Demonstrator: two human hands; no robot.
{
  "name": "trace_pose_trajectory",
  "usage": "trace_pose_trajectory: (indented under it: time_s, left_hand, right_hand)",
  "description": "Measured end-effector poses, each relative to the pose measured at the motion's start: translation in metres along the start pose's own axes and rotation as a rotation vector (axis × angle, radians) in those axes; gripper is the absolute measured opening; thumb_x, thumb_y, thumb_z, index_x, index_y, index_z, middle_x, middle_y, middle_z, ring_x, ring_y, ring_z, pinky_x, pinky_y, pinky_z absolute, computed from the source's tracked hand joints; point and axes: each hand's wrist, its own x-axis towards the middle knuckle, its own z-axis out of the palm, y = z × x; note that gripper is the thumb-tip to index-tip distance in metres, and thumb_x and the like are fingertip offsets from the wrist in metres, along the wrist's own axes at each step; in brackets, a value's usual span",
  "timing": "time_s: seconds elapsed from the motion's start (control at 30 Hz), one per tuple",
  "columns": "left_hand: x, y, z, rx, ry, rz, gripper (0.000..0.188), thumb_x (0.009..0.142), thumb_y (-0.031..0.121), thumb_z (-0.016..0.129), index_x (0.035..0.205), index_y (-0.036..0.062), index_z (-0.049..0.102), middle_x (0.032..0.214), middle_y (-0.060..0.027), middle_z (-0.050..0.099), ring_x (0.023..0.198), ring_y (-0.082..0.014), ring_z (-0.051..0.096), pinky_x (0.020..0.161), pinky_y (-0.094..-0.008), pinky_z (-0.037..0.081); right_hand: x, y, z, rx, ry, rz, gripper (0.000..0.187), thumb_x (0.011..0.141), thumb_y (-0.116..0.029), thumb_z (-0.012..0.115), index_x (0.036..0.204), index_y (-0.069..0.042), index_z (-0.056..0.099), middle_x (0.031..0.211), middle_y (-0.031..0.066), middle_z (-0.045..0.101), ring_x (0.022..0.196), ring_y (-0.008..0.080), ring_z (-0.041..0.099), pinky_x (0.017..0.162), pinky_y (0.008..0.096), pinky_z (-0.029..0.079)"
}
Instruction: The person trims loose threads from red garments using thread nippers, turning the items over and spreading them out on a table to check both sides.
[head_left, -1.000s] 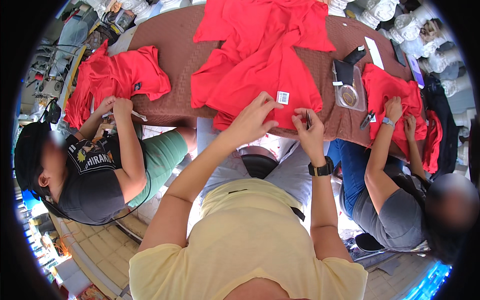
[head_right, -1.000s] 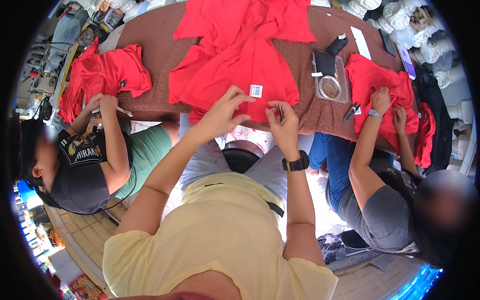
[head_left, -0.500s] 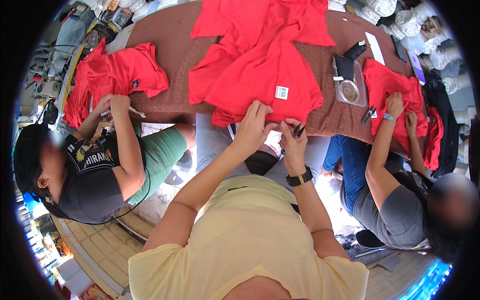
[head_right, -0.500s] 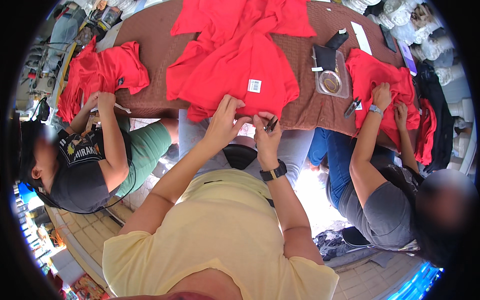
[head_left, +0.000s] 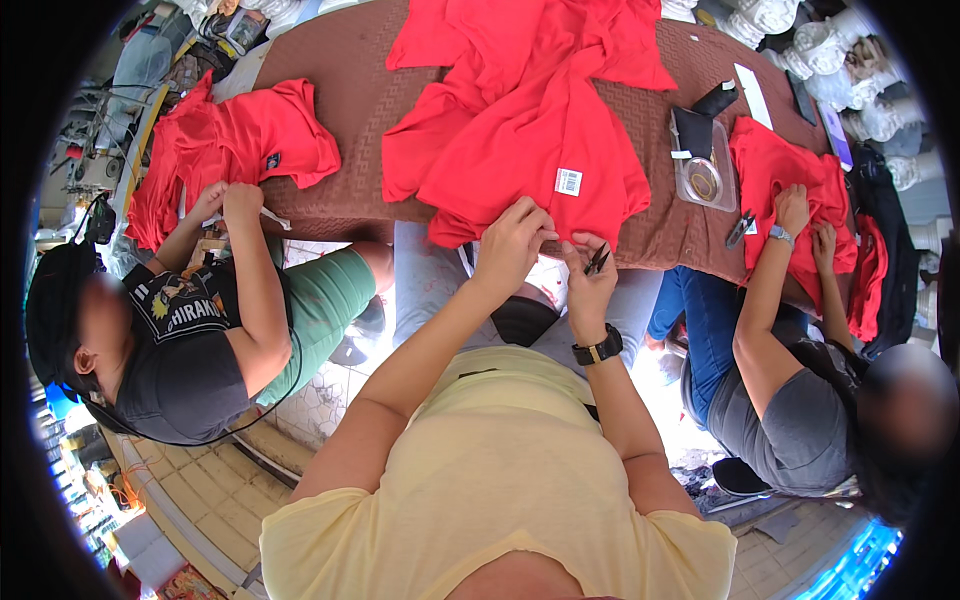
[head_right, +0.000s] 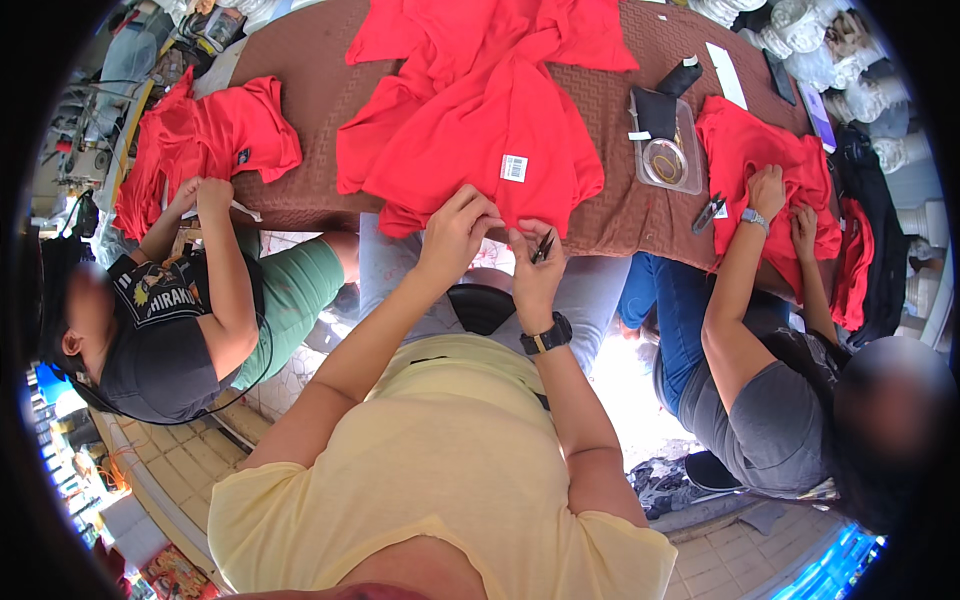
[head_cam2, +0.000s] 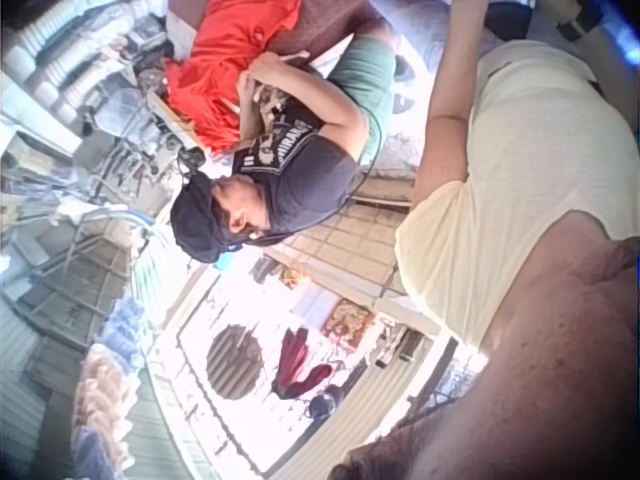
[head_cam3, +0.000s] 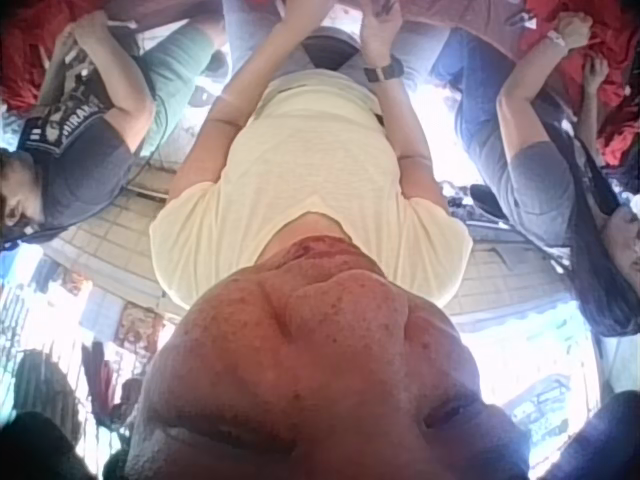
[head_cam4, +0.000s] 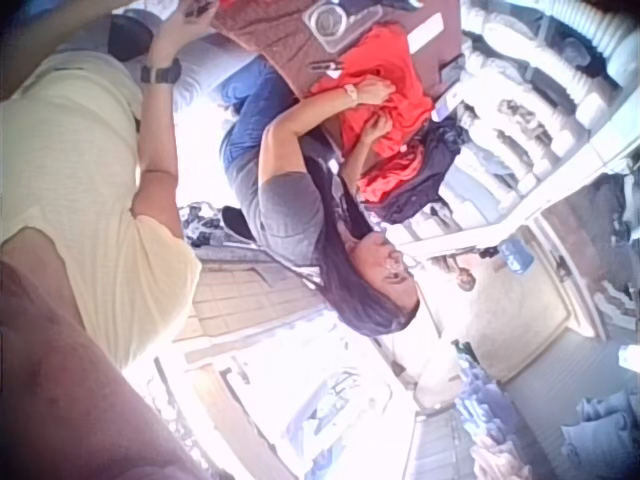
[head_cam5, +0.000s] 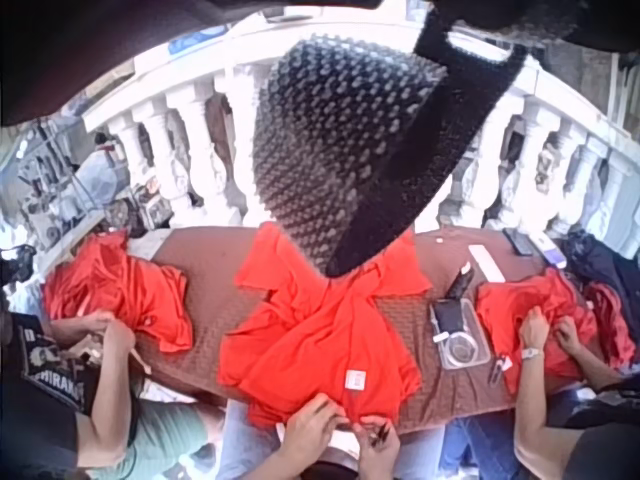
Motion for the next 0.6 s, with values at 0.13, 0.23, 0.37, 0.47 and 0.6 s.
trace_pose_trajectory:
  time_s: [0.13,0.23,0.37,0.47,0.6]
  left_hand:
    - [0.000,0.000,0.002,-0.024,0.034,-0.011,0.025,0.084,0.008,0.072,0.104,0.0009,0.058,0.097,-0.0130,0.054,0.092,-0.0352,0.061,0.072,-0.0453,0.050]
    - [-0.004,-0.005,0.003,-0.102,0.080,0.037,0.026,0.086,0.005,0.070,0.108,0.0006,0.057,0.097,-0.0126,0.055,0.089,-0.0349,0.062,0.072,-0.0439,0.051]
    - [-0.001,0.001,0.001,-0.050,0.103,0.119,0.027,0.086,-0.001,0.068,0.112,0.0006,0.059,0.097,-0.0136,0.057,0.082,-0.0344,0.062,0.071,-0.0417,0.053]
    - [-0.003,-0.005,0.008,0.025,0.113,0.128,0.020,0.087,0.002,0.067,0.105,0.0000,0.057,0.095,-0.0137,0.058,0.088,-0.0360,0.062,0.073,-0.0446,0.052]
    - [-0.004,-0.002,0.016,0.104,0.157,0.033,0.012,0.089,0.002,0.063,0.098,-0.0005,0.056,0.092,-0.0139,0.058,0.086,-0.0384,0.062,0.072,-0.0470,0.052]
  right_hand:
    - [-0.001,-0.002,-0.001,0.010,0.000,0.025,0.020,0.092,-0.004,0.074,0.108,0.000,0.063,0.098,0.0048,0.066,0.090,0.0096,0.062,0.079,0.0256,0.053]
    - [-0.002,0.001,-0.001,0.015,-0.001,0.024,0.019,0.092,-0.004,0.074,0.107,0.001,0.064,0.100,0.0054,0.067,0.091,0.0100,0.063,0.080,0.0261,0.053]
    - [-0.001,0.003,-0.001,0.015,0.008,-0.023,0.019,0.092,-0.003,0.074,0.107,0.001,0.064,0.099,0.0055,0.067,0.090,0.0102,0.063,0.079,0.0261,0.053]
    - [-0.002,0.003,-0.002,0.006,0.006,-0.018,0.020,0.091,-0.003,0.075,0.107,0.001,0.064,0.098,0.0056,0.067,0.090,0.0104,0.063,0.079,0.0262,0.053]
    - [-0.001,0.002,-0.003,-0.042,0.000,-0.004,0.019,0.091,-0.006,0.075,0.105,0.001,0.064,0.096,0.0059,0.067,0.089,0.0105,0.064,0.077,0.0254,0.052]
